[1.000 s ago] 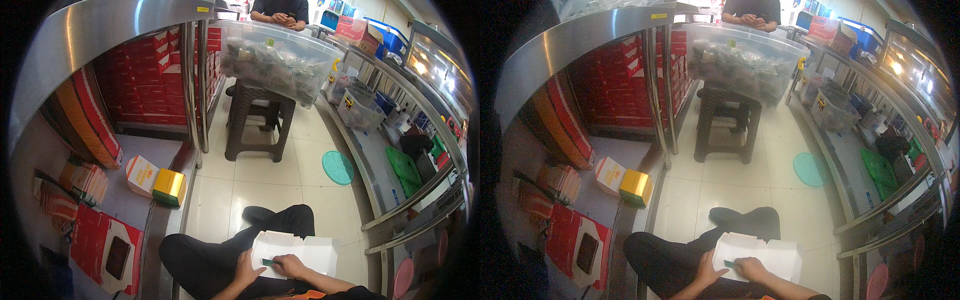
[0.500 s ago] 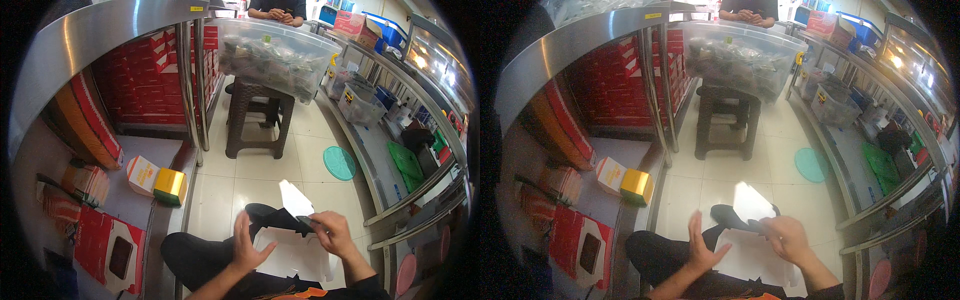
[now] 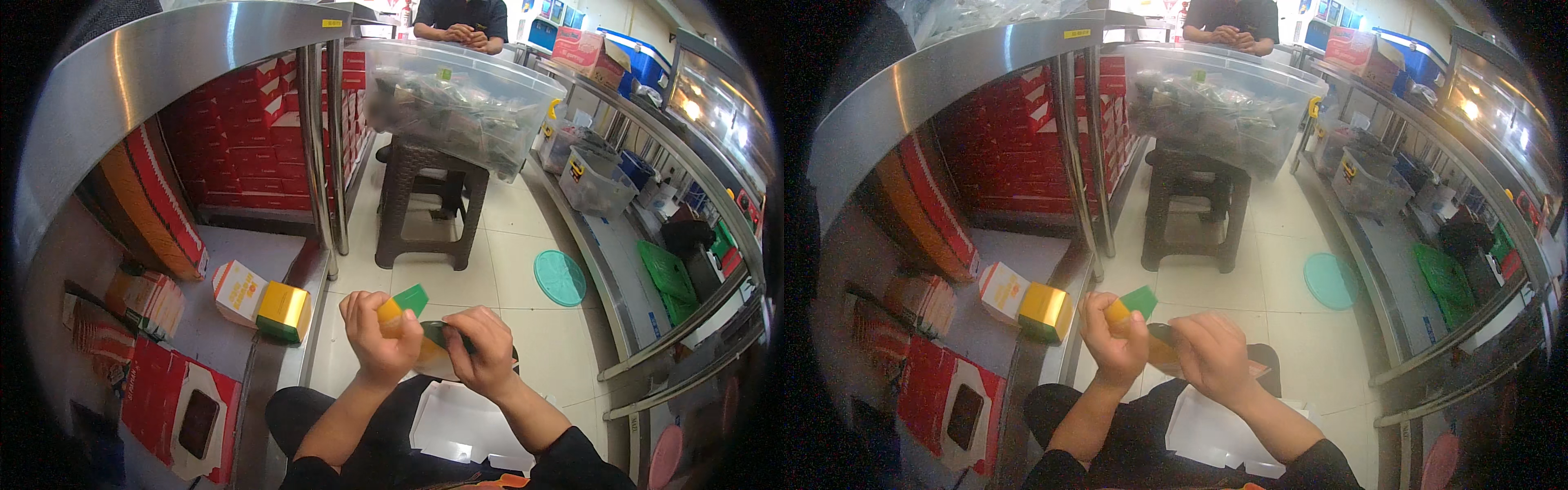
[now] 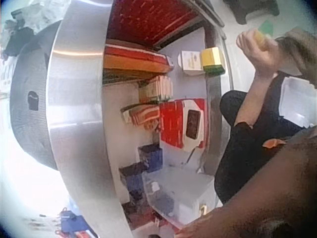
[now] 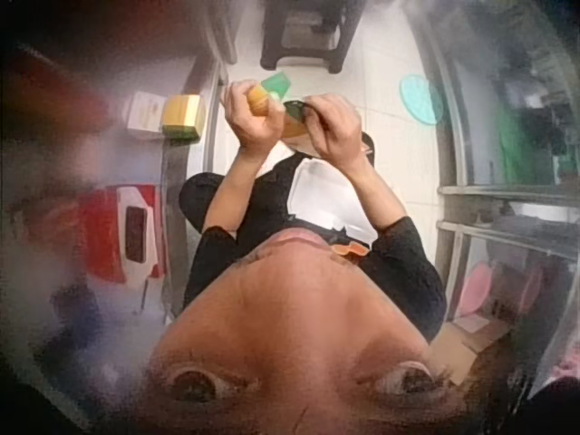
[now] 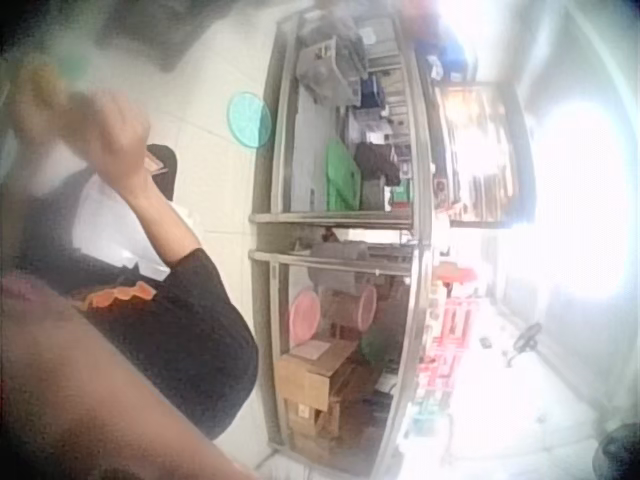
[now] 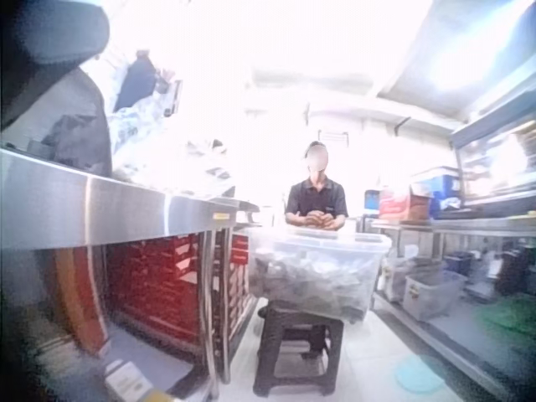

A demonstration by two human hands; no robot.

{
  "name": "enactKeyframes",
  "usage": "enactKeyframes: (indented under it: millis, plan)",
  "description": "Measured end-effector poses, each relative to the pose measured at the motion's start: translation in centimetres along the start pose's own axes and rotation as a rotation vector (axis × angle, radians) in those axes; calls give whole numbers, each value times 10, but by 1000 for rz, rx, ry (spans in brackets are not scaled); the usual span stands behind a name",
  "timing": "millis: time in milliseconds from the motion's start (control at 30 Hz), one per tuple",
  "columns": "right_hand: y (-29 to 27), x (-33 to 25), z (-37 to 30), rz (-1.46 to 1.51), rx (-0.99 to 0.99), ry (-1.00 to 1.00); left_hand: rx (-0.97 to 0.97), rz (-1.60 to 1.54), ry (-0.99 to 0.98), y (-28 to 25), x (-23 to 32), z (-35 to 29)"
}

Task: The person assembles small rectangular boxes from flat paper sheets. They fold the sheets along pre-printed lines, tuck flaps into slots, and form the box shape. The person handles multiple boxes one at a time, stacking completed boxes on a nearby shelf.

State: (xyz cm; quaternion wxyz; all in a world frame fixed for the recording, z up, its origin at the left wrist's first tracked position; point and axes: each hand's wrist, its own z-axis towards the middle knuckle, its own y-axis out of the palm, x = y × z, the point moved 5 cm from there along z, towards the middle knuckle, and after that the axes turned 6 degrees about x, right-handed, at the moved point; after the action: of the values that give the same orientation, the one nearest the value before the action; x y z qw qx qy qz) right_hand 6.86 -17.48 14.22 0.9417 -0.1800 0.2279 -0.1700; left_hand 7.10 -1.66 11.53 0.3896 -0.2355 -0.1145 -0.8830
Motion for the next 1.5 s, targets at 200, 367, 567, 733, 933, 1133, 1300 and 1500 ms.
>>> enactKeyframes:
  millis: [200, 367, 567, 733, 933, 1133, 1300, 1500]
  plan:
    - [17, 2, 14, 6, 16, -27, -208, -1, -47, 0, -16, 8]
    - [25, 5, 17, 58, -11, 14, -415, -243, -194, 8, -20, 5]
    - [34, 7, 4, 93, -8, 31, -422, -254, -82, 6, -14, 8]
    - [34, 14, 6, 209, -160, 136, -456, -285, 7, -1, -5, 12]
    - [37, 44, -5, 884, -341, 902, -523, -338, -14, 5, -2, 13]
    - [13, 50, -14, -63, -53, 287, -40, -6, 46, -11, -28, 10]
    - [39, 89, -34, 883, 289, 1023, -466, -210, 222, 20, 4, -7]
    - [23, 72, -18, 140, 143, 407, -446, -778, -660, 42, -34, -35]
